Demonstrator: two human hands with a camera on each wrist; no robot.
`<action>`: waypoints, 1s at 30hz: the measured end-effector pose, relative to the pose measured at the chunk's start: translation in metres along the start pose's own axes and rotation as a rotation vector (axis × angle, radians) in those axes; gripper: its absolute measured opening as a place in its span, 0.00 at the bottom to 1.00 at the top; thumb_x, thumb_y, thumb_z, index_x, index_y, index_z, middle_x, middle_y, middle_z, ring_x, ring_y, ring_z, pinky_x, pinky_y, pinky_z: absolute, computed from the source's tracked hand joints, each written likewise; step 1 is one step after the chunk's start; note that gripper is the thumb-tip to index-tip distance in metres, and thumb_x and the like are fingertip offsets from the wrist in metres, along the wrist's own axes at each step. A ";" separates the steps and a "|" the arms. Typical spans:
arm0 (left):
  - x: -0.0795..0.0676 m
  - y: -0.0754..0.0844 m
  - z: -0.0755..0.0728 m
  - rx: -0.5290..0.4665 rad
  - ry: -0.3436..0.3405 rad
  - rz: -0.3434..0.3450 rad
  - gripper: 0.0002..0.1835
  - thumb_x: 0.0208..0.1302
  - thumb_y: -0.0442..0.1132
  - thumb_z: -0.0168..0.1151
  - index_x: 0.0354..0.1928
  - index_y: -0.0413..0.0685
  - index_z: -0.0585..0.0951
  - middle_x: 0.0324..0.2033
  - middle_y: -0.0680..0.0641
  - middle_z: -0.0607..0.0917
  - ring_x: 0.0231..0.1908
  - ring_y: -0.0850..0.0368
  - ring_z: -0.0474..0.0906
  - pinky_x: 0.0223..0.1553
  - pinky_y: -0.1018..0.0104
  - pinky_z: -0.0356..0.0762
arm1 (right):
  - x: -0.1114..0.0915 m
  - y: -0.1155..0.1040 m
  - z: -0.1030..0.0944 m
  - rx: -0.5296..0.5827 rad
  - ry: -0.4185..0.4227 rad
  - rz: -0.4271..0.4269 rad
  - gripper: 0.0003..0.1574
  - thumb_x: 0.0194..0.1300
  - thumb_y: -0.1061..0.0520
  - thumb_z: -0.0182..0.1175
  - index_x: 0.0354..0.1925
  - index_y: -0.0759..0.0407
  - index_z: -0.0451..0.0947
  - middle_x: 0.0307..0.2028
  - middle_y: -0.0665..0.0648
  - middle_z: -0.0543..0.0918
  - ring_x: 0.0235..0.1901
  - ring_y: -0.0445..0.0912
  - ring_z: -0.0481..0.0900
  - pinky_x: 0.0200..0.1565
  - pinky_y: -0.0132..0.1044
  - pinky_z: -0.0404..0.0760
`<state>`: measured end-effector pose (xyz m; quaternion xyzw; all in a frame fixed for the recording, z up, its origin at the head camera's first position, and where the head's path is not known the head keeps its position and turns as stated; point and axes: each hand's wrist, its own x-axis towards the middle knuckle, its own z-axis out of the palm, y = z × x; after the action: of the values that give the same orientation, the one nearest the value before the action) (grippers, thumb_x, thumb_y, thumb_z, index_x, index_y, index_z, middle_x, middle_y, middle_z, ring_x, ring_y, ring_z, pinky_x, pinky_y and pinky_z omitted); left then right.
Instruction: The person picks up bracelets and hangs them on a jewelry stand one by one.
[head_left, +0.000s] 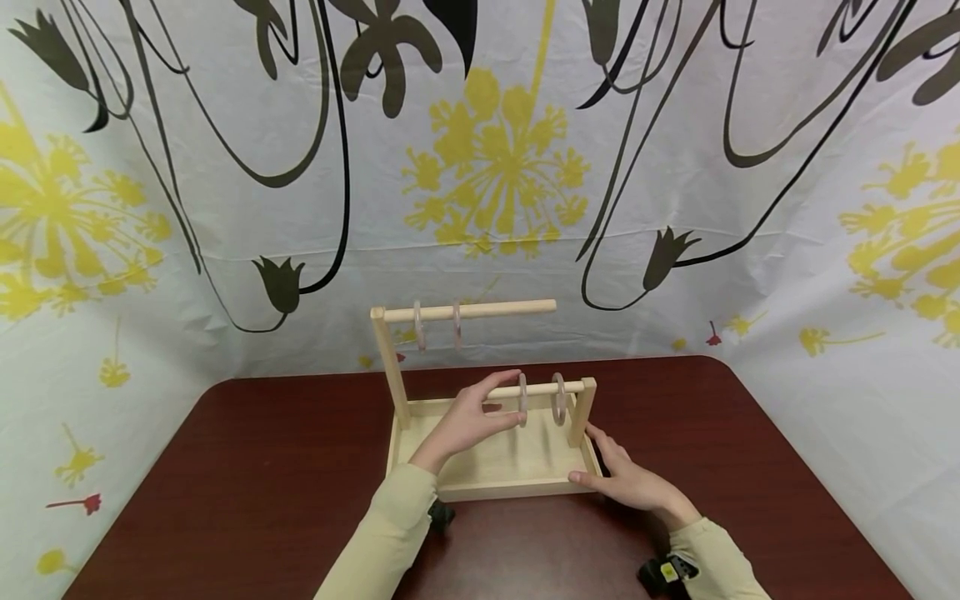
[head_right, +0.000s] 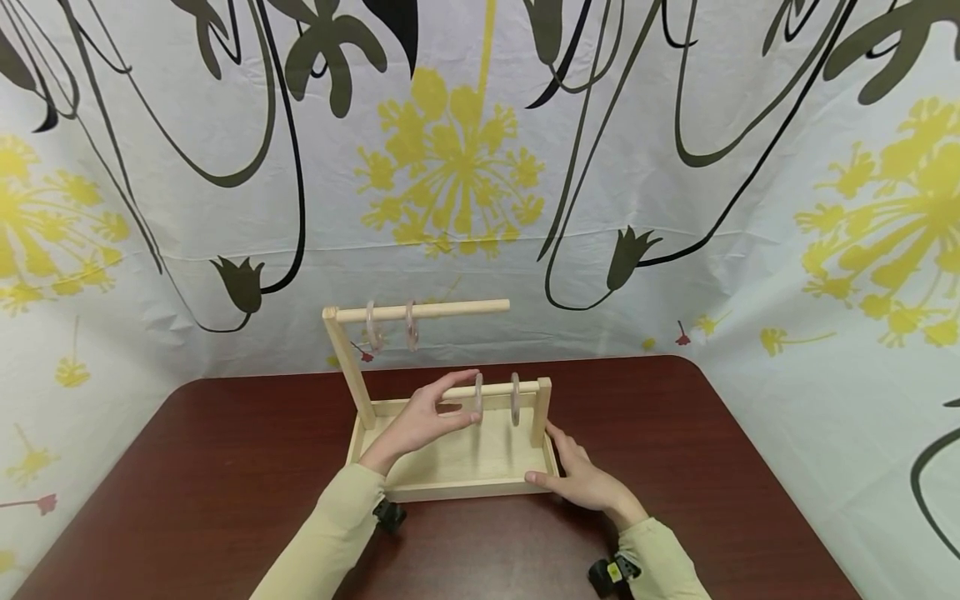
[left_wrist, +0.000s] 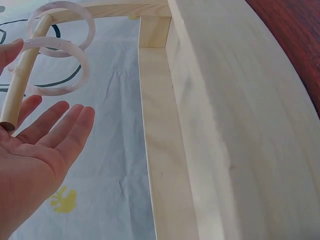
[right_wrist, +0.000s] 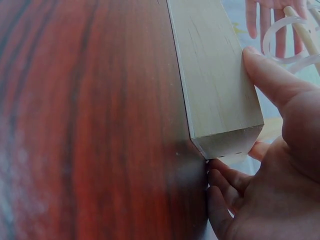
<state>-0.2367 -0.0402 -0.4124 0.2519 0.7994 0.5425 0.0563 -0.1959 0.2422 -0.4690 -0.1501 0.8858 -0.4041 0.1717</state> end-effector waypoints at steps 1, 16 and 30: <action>0.000 0.000 0.000 0.005 -0.001 0.000 0.35 0.62 0.45 0.69 0.70 0.58 0.68 0.67 0.53 0.68 0.60 0.48 0.72 0.57 0.58 0.70 | 0.000 0.000 0.000 0.000 0.000 -0.001 0.58 0.66 0.42 0.60 0.76 0.62 0.37 0.72 0.74 0.41 0.69 0.70 0.36 0.59 0.71 0.50; 0.001 -0.001 -0.002 0.028 -0.009 0.021 0.35 0.61 0.44 0.69 0.70 0.56 0.68 0.67 0.50 0.69 0.61 0.47 0.70 0.58 0.55 0.70 | 0.000 0.000 0.001 0.006 0.007 -0.009 0.58 0.66 0.43 0.61 0.76 0.61 0.37 0.71 0.74 0.42 0.69 0.70 0.37 0.59 0.71 0.50; -0.012 -0.004 -0.014 0.025 -0.003 0.023 0.40 0.62 0.45 0.68 0.73 0.55 0.62 0.68 0.45 0.66 0.63 0.43 0.67 0.60 0.53 0.67 | -0.001 -0.002 0.000 -0.010 0.008 0.001 0.58 0.66 0.42 0.61 0.76 0.62 0.38 0.71 0.75 0.42 0.69 0.70 0.36 0.59 0.71 0.50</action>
<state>-0.2322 -0.0586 -0.4129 0.2626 0.8030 0.5328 0.0483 -0.1953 0.2411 -0.4668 -0.1487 0.8886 -0.4003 0.1676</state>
